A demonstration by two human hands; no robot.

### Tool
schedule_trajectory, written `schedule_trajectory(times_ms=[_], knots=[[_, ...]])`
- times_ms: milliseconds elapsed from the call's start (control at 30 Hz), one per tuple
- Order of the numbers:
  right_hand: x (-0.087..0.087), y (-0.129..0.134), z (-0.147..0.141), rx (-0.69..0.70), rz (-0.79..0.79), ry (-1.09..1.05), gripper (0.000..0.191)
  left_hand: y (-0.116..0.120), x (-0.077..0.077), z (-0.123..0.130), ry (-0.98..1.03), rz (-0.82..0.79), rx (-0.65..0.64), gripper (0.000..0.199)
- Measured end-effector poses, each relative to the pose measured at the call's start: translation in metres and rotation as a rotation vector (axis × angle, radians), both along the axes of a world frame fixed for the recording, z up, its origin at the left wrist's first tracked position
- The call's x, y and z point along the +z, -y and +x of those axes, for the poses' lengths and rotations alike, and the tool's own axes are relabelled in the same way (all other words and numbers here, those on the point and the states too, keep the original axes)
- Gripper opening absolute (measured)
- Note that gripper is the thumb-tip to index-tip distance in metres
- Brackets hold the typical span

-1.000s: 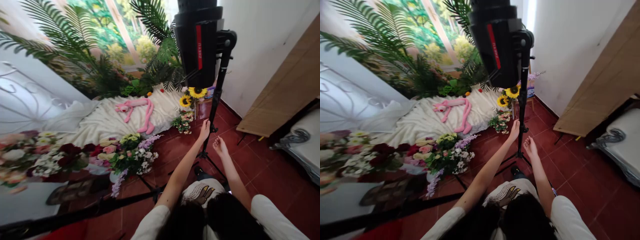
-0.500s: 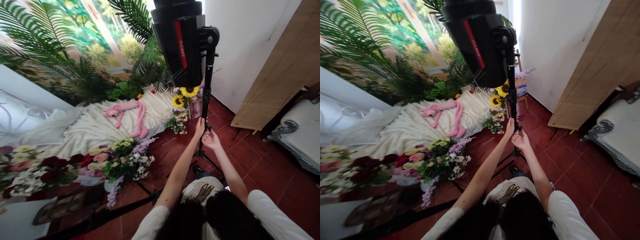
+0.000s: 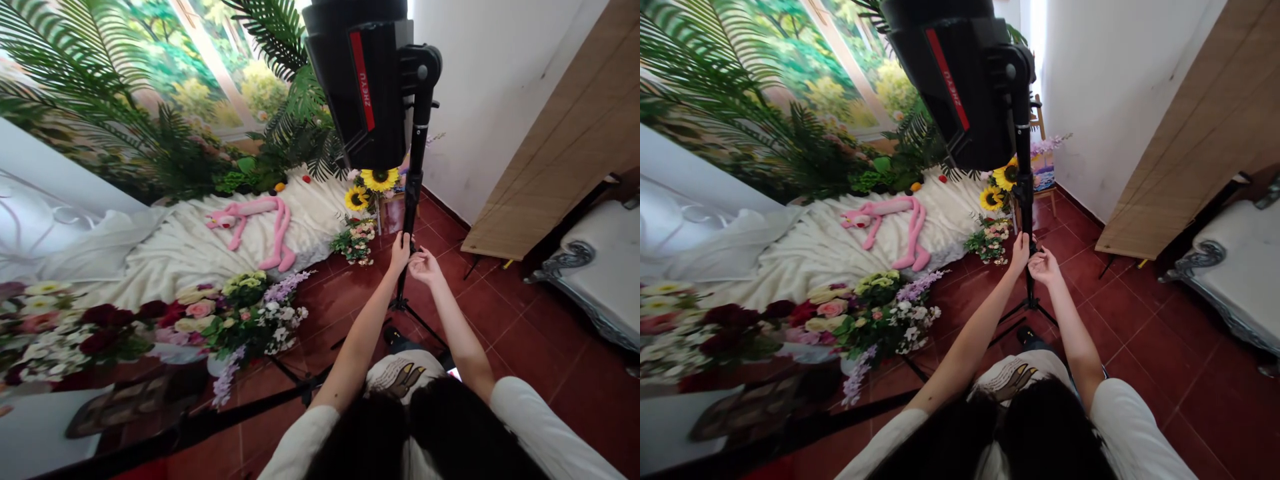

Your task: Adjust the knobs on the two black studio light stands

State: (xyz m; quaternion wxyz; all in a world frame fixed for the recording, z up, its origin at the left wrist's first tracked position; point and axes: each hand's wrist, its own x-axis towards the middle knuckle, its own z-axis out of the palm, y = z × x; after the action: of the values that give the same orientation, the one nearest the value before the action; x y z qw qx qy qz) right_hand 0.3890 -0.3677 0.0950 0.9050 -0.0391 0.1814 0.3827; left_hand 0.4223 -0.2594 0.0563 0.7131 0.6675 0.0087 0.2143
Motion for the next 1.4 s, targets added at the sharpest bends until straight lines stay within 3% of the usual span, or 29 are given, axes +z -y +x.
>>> schedule_trajectory(times_ms=[200,367,433,533,667,800,900,1000,1200,1300,1400], knots=[[0.006,0.001,-0.001,-0.032,-0.095,0.063,0.029,0.003,0.005,-0.001,-0.022,-0.021,0.022,0.051],[0.003,0.008,0.002,0.023,-0.074,0.100,0.033,0.004,0.007,-0.002,-0.042,-0.014,0.032,0.053],[-0.001,0.006,0.004,0.040,-0.134,0.146,0.033,0.004,0.006,-0.003,-0.034,-0.021,0.031,0.053],[-0.012,-0.004,0.004,0.007,-0.471,0.298,0.028,0.003,0.006,-0.003,-0.011,-0.026,0.024,0.052],[-0.029,-0.008,0.000,-0.233,-1.092,0.692,0.025,0.002,0.009,-0.006,-0.020,-0.009,0.014,0.054],[-0.031,0.012,0.009,-0.453,-1.408,0.882,0.035,0.003,0.014,-0.009,-0.048,0.004,0.006,0.058],[-0.013,0.023,0.021,-0.500,-1.449,0.902,0.033,0.003,0.016,-0.011,-0.057,0.002,0.006,0.061],[0.020,0.018,0.031,-0.592,-1.386,1.102,0.031,0.003,0.017,-0.011,-0.075,-0.003,0.008,0.062],[0.090,-0.025,0.050,-0.791,-1.352,1.533,0.077,0.002,0.015,-0.010,-0.118,-0.016,0.021,0.062],[0.106,-0.047,0.062,-0.781,-1.404,1.650,0.076,0.002,0.015,-0.010,-0.121,-0.044,-0.010,0.063],[0.107,-0.061,0.070,-0.781,-1.499,1.610,0.059,0.002,0.018,-0.012,-0.126,-0.062,-0.009,0.061]])
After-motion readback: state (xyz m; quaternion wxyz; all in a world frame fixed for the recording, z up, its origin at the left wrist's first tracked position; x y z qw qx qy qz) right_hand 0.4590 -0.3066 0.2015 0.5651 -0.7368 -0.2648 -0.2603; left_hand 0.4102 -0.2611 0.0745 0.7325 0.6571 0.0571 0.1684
